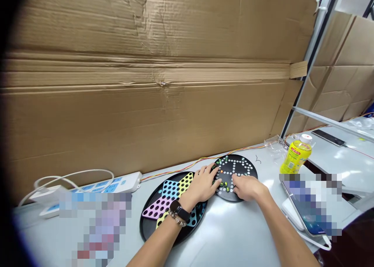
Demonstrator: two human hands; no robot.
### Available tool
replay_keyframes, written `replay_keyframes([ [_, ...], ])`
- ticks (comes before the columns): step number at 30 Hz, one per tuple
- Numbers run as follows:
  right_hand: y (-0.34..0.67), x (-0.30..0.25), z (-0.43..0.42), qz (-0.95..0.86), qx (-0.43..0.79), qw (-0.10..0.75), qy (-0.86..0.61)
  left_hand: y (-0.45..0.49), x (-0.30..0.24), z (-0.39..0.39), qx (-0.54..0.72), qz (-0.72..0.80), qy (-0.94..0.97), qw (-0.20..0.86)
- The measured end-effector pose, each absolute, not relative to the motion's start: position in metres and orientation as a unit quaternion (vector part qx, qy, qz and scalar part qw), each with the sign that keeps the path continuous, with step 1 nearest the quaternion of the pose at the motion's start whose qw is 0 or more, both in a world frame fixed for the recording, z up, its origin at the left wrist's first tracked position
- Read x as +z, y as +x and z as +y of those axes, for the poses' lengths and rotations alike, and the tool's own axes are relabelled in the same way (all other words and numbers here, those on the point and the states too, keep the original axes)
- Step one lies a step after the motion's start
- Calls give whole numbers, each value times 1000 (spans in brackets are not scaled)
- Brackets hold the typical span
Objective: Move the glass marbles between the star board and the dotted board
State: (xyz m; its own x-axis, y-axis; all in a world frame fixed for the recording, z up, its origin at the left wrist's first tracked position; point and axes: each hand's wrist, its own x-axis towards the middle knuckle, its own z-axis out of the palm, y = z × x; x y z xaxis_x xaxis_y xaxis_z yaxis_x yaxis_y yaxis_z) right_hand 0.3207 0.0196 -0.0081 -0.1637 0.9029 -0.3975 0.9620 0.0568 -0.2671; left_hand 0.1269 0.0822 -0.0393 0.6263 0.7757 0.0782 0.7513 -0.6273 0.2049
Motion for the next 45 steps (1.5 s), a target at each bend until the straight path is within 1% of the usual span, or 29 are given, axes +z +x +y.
replay_keyframes([
  [11,322,-13,20,725,-237,62,644,132,-29,90,68,394,914,71],
  [24,321,-14,20,724,-241,65,644,137,-31,90,73,390,916,66],
  [32,322,-14,22,724,-250,40,642,138,-38,92,81,392,912,87],
  [36,324,-18,24,724,-271,1,634,137,-39,93,91,390,910,105],
  [42,335,-22,27,682,-375,-74,624,133,-40,96,111,384,906,137],
  [45,339,-21,28,655,-439,-168,592,131,-40,99,127,380,904,151],
])
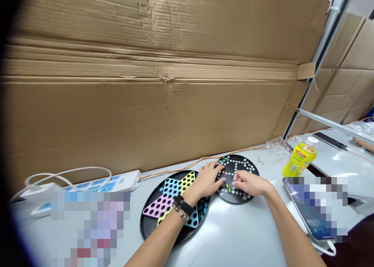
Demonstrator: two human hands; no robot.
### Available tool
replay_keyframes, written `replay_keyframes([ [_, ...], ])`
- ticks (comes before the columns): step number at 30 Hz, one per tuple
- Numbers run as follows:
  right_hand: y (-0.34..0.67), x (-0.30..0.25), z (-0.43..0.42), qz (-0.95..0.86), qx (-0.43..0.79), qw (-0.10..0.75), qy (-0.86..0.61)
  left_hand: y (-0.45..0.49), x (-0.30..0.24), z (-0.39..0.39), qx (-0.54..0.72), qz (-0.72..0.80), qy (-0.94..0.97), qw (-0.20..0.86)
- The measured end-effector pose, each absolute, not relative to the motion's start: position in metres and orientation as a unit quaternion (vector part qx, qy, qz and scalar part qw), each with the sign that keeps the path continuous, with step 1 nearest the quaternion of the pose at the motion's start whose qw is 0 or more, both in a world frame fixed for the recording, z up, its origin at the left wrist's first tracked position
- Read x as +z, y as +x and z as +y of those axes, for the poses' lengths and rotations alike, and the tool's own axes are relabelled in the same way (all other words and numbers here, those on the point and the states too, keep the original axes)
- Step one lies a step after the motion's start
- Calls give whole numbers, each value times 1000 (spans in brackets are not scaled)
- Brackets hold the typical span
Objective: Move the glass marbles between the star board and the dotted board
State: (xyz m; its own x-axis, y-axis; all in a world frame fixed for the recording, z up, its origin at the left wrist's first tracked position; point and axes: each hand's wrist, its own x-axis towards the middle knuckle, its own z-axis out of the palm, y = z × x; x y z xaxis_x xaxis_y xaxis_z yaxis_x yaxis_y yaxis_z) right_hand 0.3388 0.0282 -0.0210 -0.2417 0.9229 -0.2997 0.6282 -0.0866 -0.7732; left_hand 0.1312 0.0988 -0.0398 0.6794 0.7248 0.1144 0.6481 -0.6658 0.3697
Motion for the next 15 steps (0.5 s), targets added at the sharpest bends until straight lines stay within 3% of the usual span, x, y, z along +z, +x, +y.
replay_keyframes([
  [6,337,-20,37,-495,602,381,-497,124,-24,103,179,370,895,174],
  [12,330,-26,48,-323,701,489,-407,121,19,91,316,276,852,312],
  [15,323,-31,52,-256,720,523,-378,124,32,80,321,249,844,351],
])
